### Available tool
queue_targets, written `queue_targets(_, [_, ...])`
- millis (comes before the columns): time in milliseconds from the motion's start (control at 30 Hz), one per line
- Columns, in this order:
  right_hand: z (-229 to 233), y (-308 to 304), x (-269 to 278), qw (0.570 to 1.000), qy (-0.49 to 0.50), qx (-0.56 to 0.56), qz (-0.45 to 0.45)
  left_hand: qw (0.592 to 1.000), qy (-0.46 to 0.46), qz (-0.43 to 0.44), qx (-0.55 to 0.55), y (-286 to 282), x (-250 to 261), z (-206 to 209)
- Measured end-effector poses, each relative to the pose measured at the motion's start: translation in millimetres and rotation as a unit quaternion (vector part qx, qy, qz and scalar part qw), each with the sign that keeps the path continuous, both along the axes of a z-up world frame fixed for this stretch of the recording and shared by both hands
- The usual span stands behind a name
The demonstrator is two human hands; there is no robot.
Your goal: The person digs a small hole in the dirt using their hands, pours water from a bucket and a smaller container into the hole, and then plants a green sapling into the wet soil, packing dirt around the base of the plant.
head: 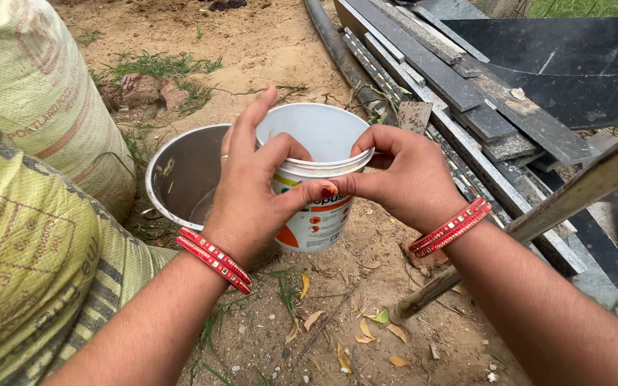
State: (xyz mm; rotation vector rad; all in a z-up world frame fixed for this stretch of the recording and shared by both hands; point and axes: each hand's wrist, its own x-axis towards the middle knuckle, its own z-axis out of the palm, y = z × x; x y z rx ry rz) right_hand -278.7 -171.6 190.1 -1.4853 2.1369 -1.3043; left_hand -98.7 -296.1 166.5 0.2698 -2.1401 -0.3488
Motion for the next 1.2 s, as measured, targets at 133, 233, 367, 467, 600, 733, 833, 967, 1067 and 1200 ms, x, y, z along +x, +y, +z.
queue_targets(133, [-47,59,-14,0.988,-0.151,0.014,0.027,0.997,-0.045,-0.044,-0.040,53,-8,-18])
queue_targets(233, [-75,90,-27,0.977,-0.212,0.031,0.002,0.992,-0.072,-0.095,0.038,79,-18,-31])
queue_targets(367, [-114,122,-38,0.939,-0.336,0.049,0.054,0.977,-0.179,-0.100,0.058,96,-21,-57])
queue_targets(467, [-164,139,-40,0.887,-0.457,0.055,0.024,0.952,-0.271,-0.115,0.081,99,-23,-80])
queue_targets(600, [-269,137,-27,0.822,-0.563,0.058,-0.059,0.873,-0.466,-0.134,0.050,97,-24,-101])
queue_targets(733, [-334,120,-6,0.947,-0.272,0.168,-0.017,0.778,-0.615,-0.119,0.032,86,-29,-106])
queue_targets(833, [-333,95,16,0.960,-0.012,0.278,0.022,0.747,-0.655,-0.113,0.027,75,-29,-107])
queue_targets(967, [-317,52,17,0.909,0.127,0.385,0.097,0.730,-0.675,-0.108,0.016,65,-28,-111])
queue_targets(1067, [-323,42,14,0.907,0.185,0.363,0.110,0.737,-0.666,-0.114,0.001,60,-25,-114])
queue_targets(1200, [-345,62,11,0.911,0.216,0.317,0.153,0.732,-0.671,-0.120,0.001,60,-35,-115])
